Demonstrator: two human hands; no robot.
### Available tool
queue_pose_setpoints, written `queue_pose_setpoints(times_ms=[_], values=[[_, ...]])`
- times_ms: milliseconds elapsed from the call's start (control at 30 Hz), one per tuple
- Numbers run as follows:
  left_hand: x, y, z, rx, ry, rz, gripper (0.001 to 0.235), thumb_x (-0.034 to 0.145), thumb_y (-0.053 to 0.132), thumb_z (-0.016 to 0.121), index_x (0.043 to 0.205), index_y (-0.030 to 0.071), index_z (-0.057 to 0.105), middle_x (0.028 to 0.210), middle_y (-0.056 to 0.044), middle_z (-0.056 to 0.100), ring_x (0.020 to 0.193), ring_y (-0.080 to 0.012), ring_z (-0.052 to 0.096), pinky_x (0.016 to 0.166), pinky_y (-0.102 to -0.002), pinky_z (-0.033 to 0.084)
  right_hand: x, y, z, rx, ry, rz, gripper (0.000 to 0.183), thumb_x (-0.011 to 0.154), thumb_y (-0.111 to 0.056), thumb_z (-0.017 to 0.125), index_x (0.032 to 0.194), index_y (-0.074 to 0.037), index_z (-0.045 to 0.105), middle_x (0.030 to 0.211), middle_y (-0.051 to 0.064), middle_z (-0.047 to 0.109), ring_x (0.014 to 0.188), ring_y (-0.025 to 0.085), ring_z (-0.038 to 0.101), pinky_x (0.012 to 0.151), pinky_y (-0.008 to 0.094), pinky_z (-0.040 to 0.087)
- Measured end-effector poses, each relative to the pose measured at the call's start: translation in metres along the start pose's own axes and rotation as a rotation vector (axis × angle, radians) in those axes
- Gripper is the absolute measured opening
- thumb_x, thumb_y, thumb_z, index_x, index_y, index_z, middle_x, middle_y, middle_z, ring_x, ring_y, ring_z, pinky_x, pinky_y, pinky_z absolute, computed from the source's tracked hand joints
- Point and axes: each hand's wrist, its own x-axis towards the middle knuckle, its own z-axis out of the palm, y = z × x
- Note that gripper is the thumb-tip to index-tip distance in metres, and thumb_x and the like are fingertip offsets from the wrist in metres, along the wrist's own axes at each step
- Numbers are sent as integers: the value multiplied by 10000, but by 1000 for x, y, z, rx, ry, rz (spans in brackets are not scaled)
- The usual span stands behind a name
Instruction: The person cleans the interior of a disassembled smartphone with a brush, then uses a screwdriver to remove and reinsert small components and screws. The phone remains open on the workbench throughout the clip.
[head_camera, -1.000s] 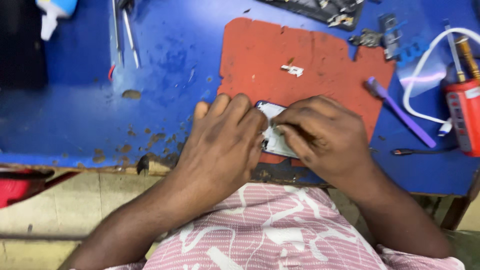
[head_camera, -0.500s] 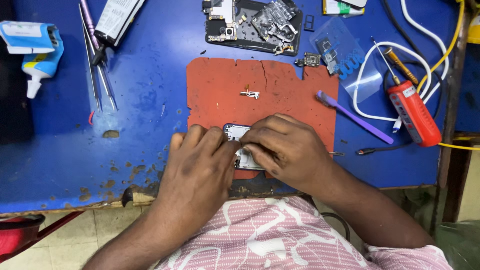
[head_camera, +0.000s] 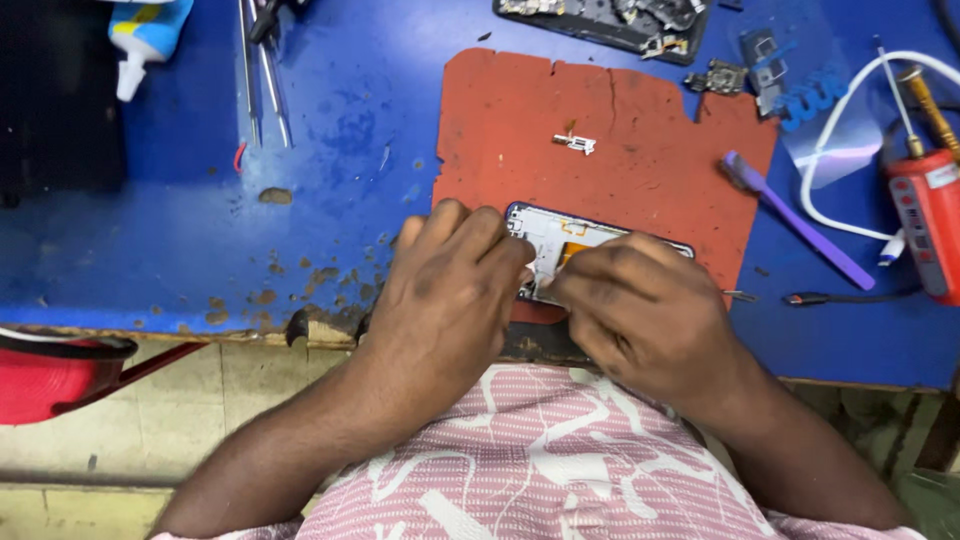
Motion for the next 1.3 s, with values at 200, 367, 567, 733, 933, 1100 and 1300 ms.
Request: queue_pose_setpoints(times_ms=[200,367,567,733,933,1100,1300], values=[[0,-2,-1,-66,-17,-70,209,845,-3,662,1043,46,707,983,-86,575,958,-284,531,810,-437,398,-10,-2,6,-148,-67,-84,319,740,-40,826,1050,-50,754,1042,71,674,900,258,645,797,409,549],[0,-4,-1,-51,-10,-59,197,874,0,668,1061,42,711,983,-75,573,958,-265,532,815,-425,400,-13,1,7,-121,-61,-79,329,732,-39,818,1052,-27,745,1051,91,666,909,264,643,810,410,551],[-1,-2,4,2,-3,-9,225,840,33,710,1064,28,715,985,-82,560,939,-253,517,785,-415,386,-14,2,8,-122,-61,-66,334,734,-40,822,1061,-34,750,1049,79,666,890,258,645,800,408,553],[0,-1,3,44,-5,17,226,838,33,711,1063,44,713,1005,-68,574,943,-248,519,790,-415,384,-14,2,8,-114,-53,-63,338,737,-42,826,1067,-32,754,1042,83,664,884,265,639,787,405,547],[9,-2,-5,79,-67,44,238,753,8,676,980,80,666,984,-74,581,953,-277,534,788,-435,378,-14,4,8,-89,-53,-67,328,737,-48,835,1053,-24,751,1035,89,662,895,272,635,797,407,546],[17,1,-7,226,-128,99,220,723,36,661,940,43,629,951,-106,577,925,-278,527,754,-438,363,-15,6,9,-92,-42,-71,323,723,-49,837,1033,-25,750,1034,92,665,905,279,639,809,413,550],[16,11,0,383,-135,57,275,689,184,673,905,21,623,890,-124,554,884,-266,510,722,-447,359,-14,4,8,-85,-37,-64,336,716,-45,844,1037,-19,747,1040,94,671,910,281,646,808,406,552]])
